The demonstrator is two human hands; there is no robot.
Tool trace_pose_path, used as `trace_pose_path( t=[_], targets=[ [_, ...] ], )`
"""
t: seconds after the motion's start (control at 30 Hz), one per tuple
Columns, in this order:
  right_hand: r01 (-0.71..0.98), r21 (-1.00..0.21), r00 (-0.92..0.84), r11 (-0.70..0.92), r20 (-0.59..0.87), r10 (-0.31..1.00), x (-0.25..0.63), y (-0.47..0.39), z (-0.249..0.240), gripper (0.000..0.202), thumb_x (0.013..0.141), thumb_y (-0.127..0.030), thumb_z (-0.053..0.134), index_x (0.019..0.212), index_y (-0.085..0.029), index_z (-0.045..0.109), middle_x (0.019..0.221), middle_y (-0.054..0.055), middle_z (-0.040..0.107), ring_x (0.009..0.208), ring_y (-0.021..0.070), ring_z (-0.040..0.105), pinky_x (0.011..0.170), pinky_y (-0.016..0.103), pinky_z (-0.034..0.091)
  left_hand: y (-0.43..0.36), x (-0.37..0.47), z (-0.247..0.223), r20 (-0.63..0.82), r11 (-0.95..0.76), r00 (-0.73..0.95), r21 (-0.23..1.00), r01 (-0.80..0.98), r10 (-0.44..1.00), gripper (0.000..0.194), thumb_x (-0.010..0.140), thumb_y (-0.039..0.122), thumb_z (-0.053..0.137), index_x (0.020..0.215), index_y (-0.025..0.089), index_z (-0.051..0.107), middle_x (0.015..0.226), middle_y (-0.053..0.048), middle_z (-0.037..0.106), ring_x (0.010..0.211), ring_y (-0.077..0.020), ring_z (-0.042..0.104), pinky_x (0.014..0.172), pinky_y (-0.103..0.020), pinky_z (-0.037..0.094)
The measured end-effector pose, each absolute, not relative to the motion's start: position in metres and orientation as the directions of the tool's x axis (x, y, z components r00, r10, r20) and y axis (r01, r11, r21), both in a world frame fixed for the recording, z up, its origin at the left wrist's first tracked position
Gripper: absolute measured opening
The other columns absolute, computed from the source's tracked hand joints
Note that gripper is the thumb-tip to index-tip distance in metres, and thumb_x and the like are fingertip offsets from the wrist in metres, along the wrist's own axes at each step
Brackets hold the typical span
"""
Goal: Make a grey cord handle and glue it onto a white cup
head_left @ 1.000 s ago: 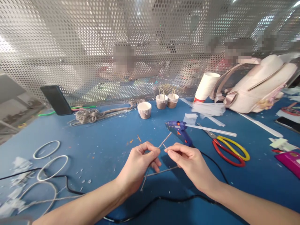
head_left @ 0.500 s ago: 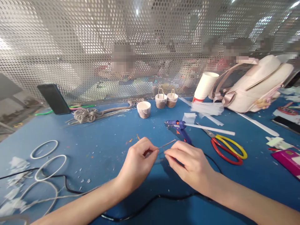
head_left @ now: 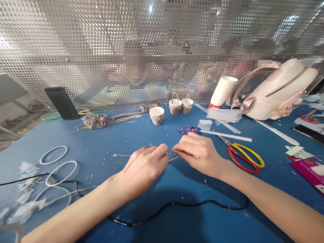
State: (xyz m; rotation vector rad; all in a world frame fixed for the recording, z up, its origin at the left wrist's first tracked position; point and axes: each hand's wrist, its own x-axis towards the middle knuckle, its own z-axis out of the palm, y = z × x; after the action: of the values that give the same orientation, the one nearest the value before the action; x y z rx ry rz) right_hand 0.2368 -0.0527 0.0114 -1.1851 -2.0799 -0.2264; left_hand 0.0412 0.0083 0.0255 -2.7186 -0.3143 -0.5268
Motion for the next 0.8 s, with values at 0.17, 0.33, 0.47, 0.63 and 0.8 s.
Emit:
trace_pose_path(
  t=[0.17,0.33,0.47,0.63,0.8],
  targets=[
    [0.610,-0.672,-0.104,0.421,0.459,0.883,0.236,-0.042,0.015,0.013,0.084,-0.021,0.061,0.076,-0.017,0.071,0.065,0.000,0.059,0.060,0.0112,0.051,0.059,0.024,0.042,0.026,0.025,0.041,0.296,-0.976,0.938,-0.066,0.208,0.180,0.030,0.090,0.012,0.037,0.080,0.017,0.066,0.079,-0.001,0.055,0.049,-0.0079,0.039,0.044,-0.022,0.029],
    [0.329,-0.924,-0.063,0.198,0.188,0.980,0.228,-0.033,0.011,0.009,0.076,-0.025,0.067,0.074,-0.018,0.072,0.066,-0.001,0.061,0.059,0.0108,0.051,0.056,0.024,0.042,0.032,0.021,0.056,0.264,-0.873,0.911,0.456,0.172,0.317,0.023,0.087,0.017,0.048,0.085,0.021,0.071,0.077,-0.002,0.055,0.063,-0.0093,0.052,0.059,-0.021,0.041],
    [0.141,-0.985,-0.073,0.098,0.089,0.993,0.215,-0.028,0.003,0.012,0.072,-0.029,0.069,0.073,-0.017,0.071,0.065,-0.001,0.063,0.059,0.0105,0.051,0.057,0.024,0.041,0.030,0.026,0.048,0.267,-0.697,0.823,0.689,0.201,0.501,0.015,0.083,0.019,0.056,0.078,0.020,0.071,0.072,-0.001,0.056,0.064,-0.0103,0.054,0.059,-0.022,0.043],
    [0.109,-0.992,-0.059,0.056,0.050,0.997,0.206,-0.031,-0.004,0.015,0.077,-0.031,0.063,0.074,-0.018,0.069,0.056,-0.005,0.053,0.051,0.0084,0.042,0.049,0.022,0.035,0.030,0.020,0.042,0.384,-0.730,0.699,0.619,0.289,0.603,0.015,0.084,0.018,0.053,0.077,0.017,0.066,0.072,0.000,0.054,0.063,-0.0097,0.051,0.057,-0.022,0.040],
    [0.424,-0.874,-0.212,0.237,0.159,0.964,0.221,-0.028,-0.004,0.015,0.083,-0.026,0.058,0.082,-0.019,0.071,0.069,0.000,0.064,0.059,0.0112,0.052,0.055,0.024,0.041,0.029,0.004,0.059,0.240,-0.970,0.941,0.096,0.223,0.240,0.023,0.084,0.005,0.044,0.072,0.017,0.060,0.076,0.001,0.051,0.050,-0.0070,0.040,0.046,-0.024,0.029]
  ],
)
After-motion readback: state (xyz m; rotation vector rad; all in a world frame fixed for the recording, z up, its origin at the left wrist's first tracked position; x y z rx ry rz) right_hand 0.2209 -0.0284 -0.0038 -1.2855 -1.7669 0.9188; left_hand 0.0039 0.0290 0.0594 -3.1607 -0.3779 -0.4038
